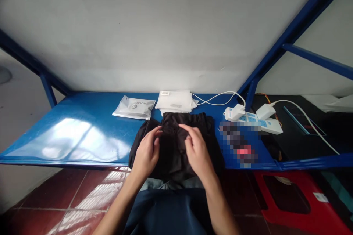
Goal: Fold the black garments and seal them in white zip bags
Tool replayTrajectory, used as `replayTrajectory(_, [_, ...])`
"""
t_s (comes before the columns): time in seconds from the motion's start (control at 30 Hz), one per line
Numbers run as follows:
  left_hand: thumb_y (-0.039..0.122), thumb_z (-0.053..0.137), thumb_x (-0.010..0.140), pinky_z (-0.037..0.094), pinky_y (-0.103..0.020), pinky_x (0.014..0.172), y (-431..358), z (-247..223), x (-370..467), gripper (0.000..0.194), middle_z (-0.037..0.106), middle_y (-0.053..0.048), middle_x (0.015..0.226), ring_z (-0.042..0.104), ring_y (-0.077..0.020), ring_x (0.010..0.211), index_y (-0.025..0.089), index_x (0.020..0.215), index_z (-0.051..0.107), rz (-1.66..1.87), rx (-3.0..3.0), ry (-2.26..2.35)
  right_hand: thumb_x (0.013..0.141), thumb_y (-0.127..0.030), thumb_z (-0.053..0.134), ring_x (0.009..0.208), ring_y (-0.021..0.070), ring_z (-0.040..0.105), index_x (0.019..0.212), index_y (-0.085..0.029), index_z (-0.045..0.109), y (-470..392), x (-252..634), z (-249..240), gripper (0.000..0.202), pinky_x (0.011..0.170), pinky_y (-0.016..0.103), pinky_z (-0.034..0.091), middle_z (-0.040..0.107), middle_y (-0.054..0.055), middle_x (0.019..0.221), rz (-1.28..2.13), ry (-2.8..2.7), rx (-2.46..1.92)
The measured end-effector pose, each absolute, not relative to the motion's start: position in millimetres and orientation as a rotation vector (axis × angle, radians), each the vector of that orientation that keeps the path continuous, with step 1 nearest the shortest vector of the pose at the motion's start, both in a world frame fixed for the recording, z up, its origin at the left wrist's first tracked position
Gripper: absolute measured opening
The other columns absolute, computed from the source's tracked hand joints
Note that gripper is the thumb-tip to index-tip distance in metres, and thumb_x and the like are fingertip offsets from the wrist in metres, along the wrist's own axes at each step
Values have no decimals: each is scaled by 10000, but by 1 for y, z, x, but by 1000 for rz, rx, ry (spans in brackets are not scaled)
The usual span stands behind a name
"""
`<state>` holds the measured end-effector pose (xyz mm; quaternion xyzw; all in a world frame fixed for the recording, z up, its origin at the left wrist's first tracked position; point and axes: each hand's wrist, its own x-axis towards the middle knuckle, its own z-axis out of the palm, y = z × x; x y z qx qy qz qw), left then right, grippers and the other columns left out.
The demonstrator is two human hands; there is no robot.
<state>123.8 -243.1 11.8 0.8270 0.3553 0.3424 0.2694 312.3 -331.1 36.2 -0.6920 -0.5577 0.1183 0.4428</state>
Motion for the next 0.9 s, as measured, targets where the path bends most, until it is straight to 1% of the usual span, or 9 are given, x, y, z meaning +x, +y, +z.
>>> replayTrajectory(0.07, [163, 424, 1031, 424, -506, 1196, -248, 19, 146, 452, 646, -88, 1414, 613, -243, 1308, 270, 1464, 498, 825, 2433, 827, 1025, -241, 395, 1229, 248, 615, 1350, -291, 616, -353, 336, 27, 397, 1062, 423, 507, 631, 79, 1296, 164, -1321, -1804])
replayTrajectory(0.17, [240, 506, 1022, 449, -557, 1167, -262, 20, 175, 401, 594, -100, 1491, 570, -311, 1364, 279, 1412, 590, 612, 2626, 718, 998, -331, 495, 1130, 314, 626, 1237, -272, 706, -380, 360, 4, 323, 983, 509, 527, 611, 126, 1259, -128, -1299, -2036])
replayTrajectory(0.3, [289, 547, 1020, 507, -524, 1107, -265, 17, 186, 383, 637, -96, 1447, 592, -320, 1343, 283, 1394, 623, 469, 2665, 691, 975, -354, 568, 981, 301, 635, 1160, -305, 755, -388, 363, -8, 267, 900, 514, 546, 623, 115, 1192, -330, -1302, -2058])
replayTrajectory(0.47, [259, 505, 1047, 566, -301, 914, -193, 50, 187, 259, 771, -76, 1097, 737, -219, 1020, 261, 1162, 737, 444, 2670, 666, 1005, -318, 539, 1022, 261, 673, 1135, -305, 738, -340, 360, 31, 239, 915, 420, 565, 658, 81, 1113, -99, -1417, -1825])
replayTrajectory(0.57, [224, 518, 1032, 547, -350, 928, -123, 64, 192, 262, 749, -138, 1120, 725, -264, 1046, 199, 1196, 720, 392, 2712, 965, 1019, -288, 491, 1035, 245, 685, 1193, -288, 726, -275, 375, 53, 293, 935, 398, 554, 689, 78, 1145, 77, -1618, -1796])
replayTrajectory(0.63, [227, 674, 945, 539, -357, 946, -87, 65, 195, 264, 738, -142, 1153, 720, -278, 1061, 193, 1201, 727, 318, 2720, 1026, 1015, -303, 519, 985, 221, 695, 1251, -262, 714, -229, 391, 58, 309, 940, 378, 537, 682, 98, 1228, 230, -1743, -1958])
replayTrajectory(0.7, [235, 750, 885, 533, -346, 955, -66, 59, 197, 270, 742, -118, 1151, 723, -271, 1054, 217, 1155, 757, 244, 2732, 1042, 876, -342, 746, 945, 244, 704, 1155, -231, 768, -195, 405, 55, 301, 873, 358, 545, 713, 108, 1125, 317, -1822, -2001])
replayTrajectory(0.77, [246, 722, 906, 528, -334, 954, -59, 51, 199, 218, 745, -108, 1153, 725, -259, 1046, 228, 1115, 780, 211, 2744, 1042, 781, -331, 843, 905, 242, 708, 1077, -230, 801, -175, 417, 48, 315, 825, 328, 541, 729, 91, 1026, 359, -1875, -1993])
replayTrajectory(0.9, [278, 648, 969, 529, -286, 907, -60, 48, 202, 196, 768, -107, 1085, 726, -243, 1017, 199, 1056, 805, 246, 2741, 994, 891, -322, 738, 883, 207, 706, 1052, -235, 815, -170, 430, 39, 198, 814, 286, 525, 754, 69, 971, 367, -1926, -1925])
